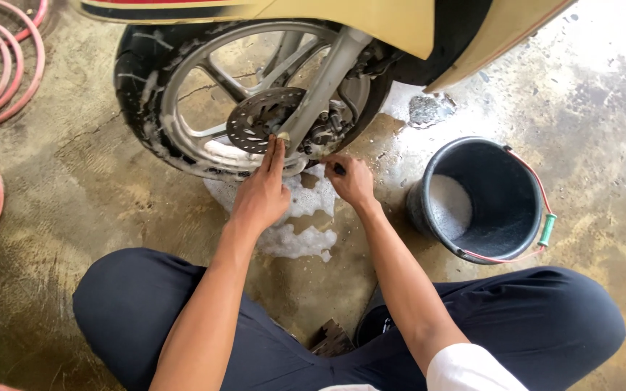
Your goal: The person scrubs the front wheel and rim of a motorcycle with a brush and soapy water.
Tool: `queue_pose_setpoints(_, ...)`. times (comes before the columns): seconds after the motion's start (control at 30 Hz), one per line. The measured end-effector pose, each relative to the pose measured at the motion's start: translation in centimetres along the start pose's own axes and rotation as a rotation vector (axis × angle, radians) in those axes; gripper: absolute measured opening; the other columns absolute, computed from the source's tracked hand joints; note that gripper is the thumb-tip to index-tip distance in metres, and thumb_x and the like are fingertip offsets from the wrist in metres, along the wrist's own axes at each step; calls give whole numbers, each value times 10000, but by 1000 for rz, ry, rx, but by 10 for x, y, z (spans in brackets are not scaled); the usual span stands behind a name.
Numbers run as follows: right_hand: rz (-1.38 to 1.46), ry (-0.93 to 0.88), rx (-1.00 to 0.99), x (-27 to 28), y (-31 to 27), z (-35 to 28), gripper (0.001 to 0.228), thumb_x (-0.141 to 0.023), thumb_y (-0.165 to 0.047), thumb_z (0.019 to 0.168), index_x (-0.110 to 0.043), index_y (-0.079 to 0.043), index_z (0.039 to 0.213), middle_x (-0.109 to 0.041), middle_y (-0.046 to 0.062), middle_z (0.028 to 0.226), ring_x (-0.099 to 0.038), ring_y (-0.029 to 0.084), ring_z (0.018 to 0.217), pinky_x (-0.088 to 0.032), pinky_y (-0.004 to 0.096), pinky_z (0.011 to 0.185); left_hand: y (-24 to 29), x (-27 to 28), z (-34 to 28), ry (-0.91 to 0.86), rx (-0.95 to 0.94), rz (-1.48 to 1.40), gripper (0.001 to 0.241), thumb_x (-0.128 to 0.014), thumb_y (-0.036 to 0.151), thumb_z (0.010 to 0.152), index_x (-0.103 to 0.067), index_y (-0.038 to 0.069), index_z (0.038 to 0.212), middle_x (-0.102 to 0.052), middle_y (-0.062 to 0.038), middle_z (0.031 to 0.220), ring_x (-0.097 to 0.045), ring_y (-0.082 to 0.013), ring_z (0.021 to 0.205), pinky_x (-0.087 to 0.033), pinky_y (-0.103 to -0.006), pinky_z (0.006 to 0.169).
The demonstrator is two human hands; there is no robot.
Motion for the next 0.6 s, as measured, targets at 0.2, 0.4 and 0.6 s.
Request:
queue_pose_setpoints(0.2,22,102,32,17,-10,-13,248,-648,-295,902,-748,-340,1124,-761,166,919,-718,452,896,-565,575,862,-8,-8,6,2,-12,-2,866,-542,-64,821,-196,-24,1615,-199,-243,1682,-581,-478,1247,-578,-476,871)
queue_pose_setpoints(0.4,85,174,46,42,-28,-22,262,-643,-236,922,-721,-356,1142,-762,122,991,-725,425,896,-578,561,820,-3,-6,3,8,-5,-16,851,-533,-89,830,-204,-20,1611,-209,-253,1677,-624,-461,1194,-596,-427,803)
queue_pose_setpoints(0.6,65,215,87,16,-5,-7,245,-654,-270,924,-732,-406,1113,-767,48,993,-736,377,889,-594,528,804,-2,-4,3,-12,17,-27,865,-528,-77,827,-182,-12,1617,-181,-236,1686,-543,-490,1290,-519,-556,1001)
Point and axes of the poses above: each hand's wrist, its own z-axis towards the middle knuckle, its own x-axis out of the back of the hand, y = z × x, the point moved 3 cm from there along z, towards the middle knuckle
